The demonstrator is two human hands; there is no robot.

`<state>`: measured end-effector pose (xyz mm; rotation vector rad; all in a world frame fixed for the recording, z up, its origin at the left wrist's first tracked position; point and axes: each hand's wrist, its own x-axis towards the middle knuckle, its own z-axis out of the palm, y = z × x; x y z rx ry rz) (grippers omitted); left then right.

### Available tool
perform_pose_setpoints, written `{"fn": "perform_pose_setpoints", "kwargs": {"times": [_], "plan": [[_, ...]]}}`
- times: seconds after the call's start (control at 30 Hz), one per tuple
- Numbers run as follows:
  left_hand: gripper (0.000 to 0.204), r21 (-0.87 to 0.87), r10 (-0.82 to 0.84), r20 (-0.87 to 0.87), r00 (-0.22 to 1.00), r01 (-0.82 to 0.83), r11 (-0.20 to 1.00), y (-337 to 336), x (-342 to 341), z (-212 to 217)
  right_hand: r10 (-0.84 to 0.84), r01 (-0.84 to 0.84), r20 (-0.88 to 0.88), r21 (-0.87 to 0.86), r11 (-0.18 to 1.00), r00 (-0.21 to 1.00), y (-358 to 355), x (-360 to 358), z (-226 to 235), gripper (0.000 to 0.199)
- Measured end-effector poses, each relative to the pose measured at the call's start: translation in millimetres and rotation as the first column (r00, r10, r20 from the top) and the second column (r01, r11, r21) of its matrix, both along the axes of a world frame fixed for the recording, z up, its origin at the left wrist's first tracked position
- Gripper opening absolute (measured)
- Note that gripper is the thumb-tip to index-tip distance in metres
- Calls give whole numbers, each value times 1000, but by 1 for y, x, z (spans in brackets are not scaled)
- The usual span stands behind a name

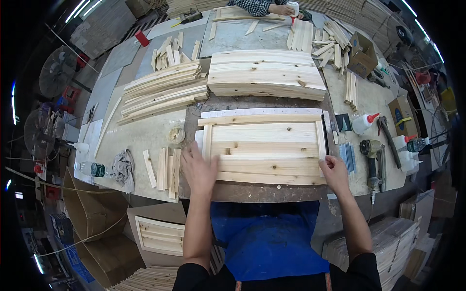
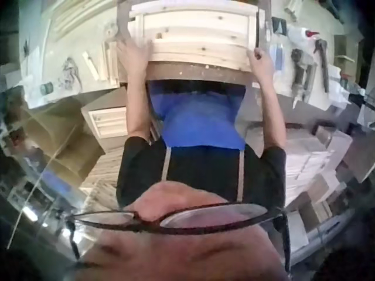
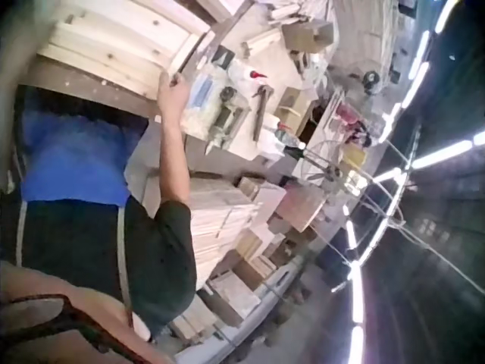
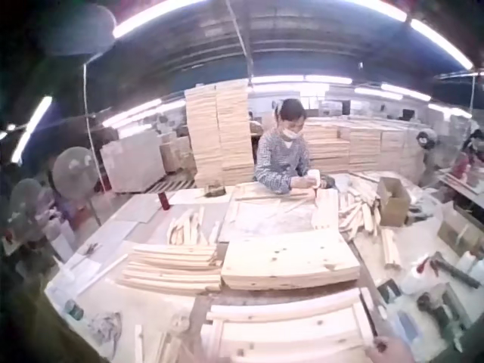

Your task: Assembling wooden slats onto a frame using glue and a pneumatic nail gun.

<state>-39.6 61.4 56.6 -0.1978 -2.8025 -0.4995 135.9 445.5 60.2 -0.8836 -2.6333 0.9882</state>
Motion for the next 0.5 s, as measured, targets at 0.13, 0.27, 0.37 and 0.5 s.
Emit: {"fn": "perform_pose_setpoints", "kwargs": {"times": [0.13, 0.27, 0.37, 0.5], "plan": [[57, 74, -500, -22, 866, 500, 863, 36, 67, 14, 17, -11, 71, -89, 996, 997, 2, -1, 12, 39], [41, 150, -695, -51, 717, 694, 705, 42, 80, -12, 24, -15, 72, -114, 993, 997, 11, 18, 6, 37], [32, 151, -680, -101, 726, 686, 711, 43, 78, -13, -73, 15, -78, -573, 820, 994, 18, 24, 9, 34], [31, 158, -707, -110, 699, 714, 682, 39, 75, -17, -137, 227, -262, 354, 907, 955, 95, 71, 8, 47]]}}
